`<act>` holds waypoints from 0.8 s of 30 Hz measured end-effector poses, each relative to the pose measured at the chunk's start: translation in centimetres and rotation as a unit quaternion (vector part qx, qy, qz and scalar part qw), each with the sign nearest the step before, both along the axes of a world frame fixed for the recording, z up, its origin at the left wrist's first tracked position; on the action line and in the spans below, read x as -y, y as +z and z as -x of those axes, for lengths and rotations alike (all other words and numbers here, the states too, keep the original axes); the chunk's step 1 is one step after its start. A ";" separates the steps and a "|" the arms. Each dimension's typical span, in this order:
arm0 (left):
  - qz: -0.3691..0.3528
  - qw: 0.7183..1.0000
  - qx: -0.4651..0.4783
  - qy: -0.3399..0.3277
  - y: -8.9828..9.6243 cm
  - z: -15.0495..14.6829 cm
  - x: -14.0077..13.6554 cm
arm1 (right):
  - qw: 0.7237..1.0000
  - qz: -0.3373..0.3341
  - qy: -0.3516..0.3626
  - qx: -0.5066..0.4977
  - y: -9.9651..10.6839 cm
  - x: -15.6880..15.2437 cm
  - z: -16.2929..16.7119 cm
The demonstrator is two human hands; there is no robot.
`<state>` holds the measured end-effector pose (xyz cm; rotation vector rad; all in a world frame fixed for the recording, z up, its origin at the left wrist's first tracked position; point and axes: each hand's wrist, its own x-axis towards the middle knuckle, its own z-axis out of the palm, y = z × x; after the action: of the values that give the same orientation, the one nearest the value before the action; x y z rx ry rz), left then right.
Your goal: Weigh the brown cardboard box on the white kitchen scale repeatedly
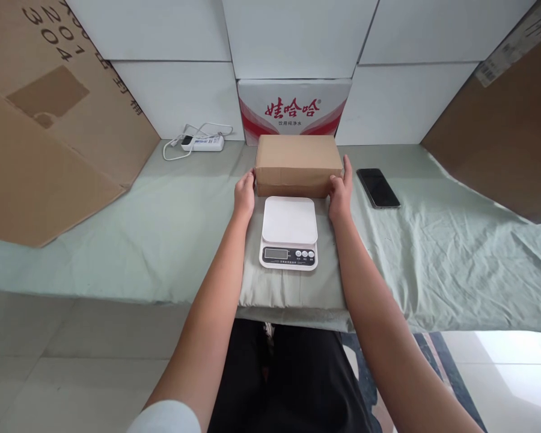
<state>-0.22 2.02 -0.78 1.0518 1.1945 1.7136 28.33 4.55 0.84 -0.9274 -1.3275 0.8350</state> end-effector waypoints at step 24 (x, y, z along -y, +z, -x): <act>-0.101 0.988 -0.089 0.082 3.9 -3.4 10.1 | 0.994 -0.084 -0.031 0.066 4.4 10.6 -0.2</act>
<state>3.13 -8.07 3.15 1.2800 1.2680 1.9331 28.49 -6.10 5.19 -0.8980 -1.4524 0.6110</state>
